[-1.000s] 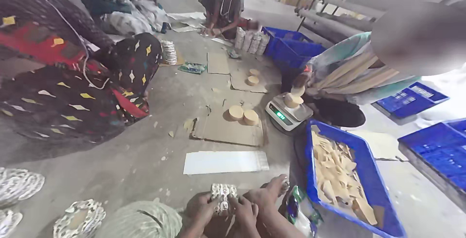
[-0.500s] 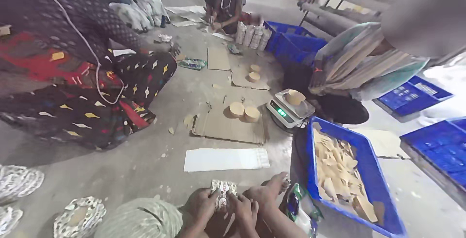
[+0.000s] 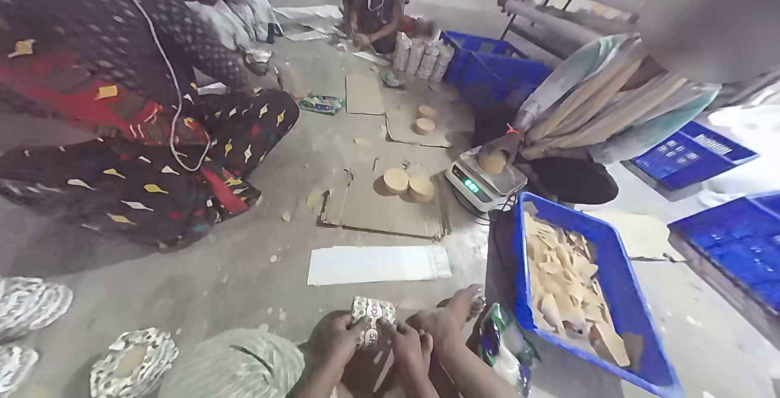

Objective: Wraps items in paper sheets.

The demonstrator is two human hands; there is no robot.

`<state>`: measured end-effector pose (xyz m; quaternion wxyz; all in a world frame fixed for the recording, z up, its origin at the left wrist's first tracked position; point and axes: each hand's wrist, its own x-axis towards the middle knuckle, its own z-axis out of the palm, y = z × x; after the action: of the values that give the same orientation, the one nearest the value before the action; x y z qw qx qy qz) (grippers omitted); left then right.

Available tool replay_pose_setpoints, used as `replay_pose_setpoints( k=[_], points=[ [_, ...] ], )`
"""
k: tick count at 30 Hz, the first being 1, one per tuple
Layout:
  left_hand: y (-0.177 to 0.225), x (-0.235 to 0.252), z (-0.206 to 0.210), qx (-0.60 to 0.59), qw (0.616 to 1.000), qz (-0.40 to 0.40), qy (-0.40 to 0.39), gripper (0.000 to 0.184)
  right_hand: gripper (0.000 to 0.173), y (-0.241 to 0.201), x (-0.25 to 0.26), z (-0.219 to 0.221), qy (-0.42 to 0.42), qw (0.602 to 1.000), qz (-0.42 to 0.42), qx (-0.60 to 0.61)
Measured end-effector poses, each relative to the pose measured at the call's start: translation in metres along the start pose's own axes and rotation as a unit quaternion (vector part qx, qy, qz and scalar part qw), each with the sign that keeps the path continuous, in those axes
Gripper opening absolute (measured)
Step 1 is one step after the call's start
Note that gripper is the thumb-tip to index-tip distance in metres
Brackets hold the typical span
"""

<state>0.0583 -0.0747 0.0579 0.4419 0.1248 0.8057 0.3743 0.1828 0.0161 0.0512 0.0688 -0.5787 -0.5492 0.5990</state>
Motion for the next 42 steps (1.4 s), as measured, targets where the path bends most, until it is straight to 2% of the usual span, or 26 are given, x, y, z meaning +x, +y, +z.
replay_pose_setpoints(
  k=[2,4,7,9,12,14,17,20,21,23,25,27,29,30,32,34,36,39,40,42],
  points=[
    [-0.014,0.007,0.0,-0.02,1.0,0.015,-0.012,0.031,0.024,0.006,0.002,-0.006,-0.034,0.999,0.011,0.013],
    [-0.02,0.011,0.007,-0.088,0.996,0.015,0.004,0.024,0.023,0.01,0.004,-0.006,-0.049,0.998,0.012,0.046],
    [-0.022,0.012,0.015,-0.124,0.991,-0.005,0.041,0.03,0.027,0.015,0.0,0.003,-0.012,0.996,0.014,0.083],
    [-0.014,0.006,0.012,-0.06,0.997,0.024,0.047,0.027,0.023,0.015,-0.006,0.008,0.023,0.998,0.006,0.06],
    [0.009,-0.006,0.005,0.119,0.988,0.091,0.023,0.035,0.025,0.023,-0.015,0.016,0.034,0.998,-0.053,-0.008],
    [0.031,-0.011,0.005,0.265,0.959,0.097,-0.009,0.043,0.025,0.018,-0.027,0.018,0.023,0.997,-0.063,-0.024],
    [0.07,-0.02,0.013,0.443,0.888,0.093,-0.082,0.05,0.024,0.012,-0.038,0.015,0.01,0.996,-0.084,-0.016],
    [0.085,-0.027,0.029,0.51,0.85,0.059,-0.119,0.038,0.022,0.005,-0.051,0.001,-0.003,0.99,-0.121,-0.067],
    [0.084,-0.025,0.033,0.518,0.846,0.049,-0.12,0.035,0.022,0.0,-0.059,-0.007,0.001,0.982,-0.147,-0.117],
    [0.084,-0.023,0.033,0.516,0.849,0.021,-0.11,0.039,0.024,-0.001,-0.061,-0.012,-0.003,0.966,-0.187,-0.178],
    [0.077,-0.02,0.024,0.482,0.873,0.002,-0.08,0.052,0.03,0.008,-0.053,-0.007,-0.018,0.974,-0.174,-0.147],
    [0.058,-0.012,0.009,0.356,0.934,-0.001,-0.024,0.056,0.037,0.02,-0.05,-0.004,0.036,0.984,-0.163,-0.059],
    [0.034,-0.008,0.002,0.103,0.993,0.005,0.061,0.046,0.05,0.019,-0.058,-0.004,0.1,0.985,-0.134,0.031],
    [0.028,-0.014,0.006,-0.035,0.995,0.019,0.094,0.041,0.053,0.012,-0.068,-0.005,0.093,0.983,-0.124,0.101],
    [0.031,-0.038,0.025,-0.26,0.955,0.048,0.131,0.03,0.052,-0.001,-0.085,-0.001,0.03,0.964,-0.111,0.238],
    [0.046,-0.068,0.044,-0.379,0.907,0.099,0.154,0.019,0.046,-0.021,-0.101,0.002,0.025,0.943,-0.129,0.305],
    [0.058,-0.091,0.053,-0.416,0.877,0.169,0.17,0.018,0.03,-0.039,-0.106,0.003,0.072,0.922,-0.16,0.346],
    [0.076,-0.116,0.058,-0.414,0.844,0.253,0.228,0.022,0.012,-0.083,-0.129,-0.02,0.111,0.924,-0.082,0.357],
    [0.079,-0.119,0.058,-0.417,0.833,0.277,0.236,0.022,0.009,-0.082,-0.126,-0.016,0.147,0.917,-0.118,0.352],
    [0.083,-0.12,0.058,-0.428,0.81,0.319,0.244,0.023,0.009,-0.067,-0.109,0.001,0.213,0.876,-0.248,0.354]
  ],
)
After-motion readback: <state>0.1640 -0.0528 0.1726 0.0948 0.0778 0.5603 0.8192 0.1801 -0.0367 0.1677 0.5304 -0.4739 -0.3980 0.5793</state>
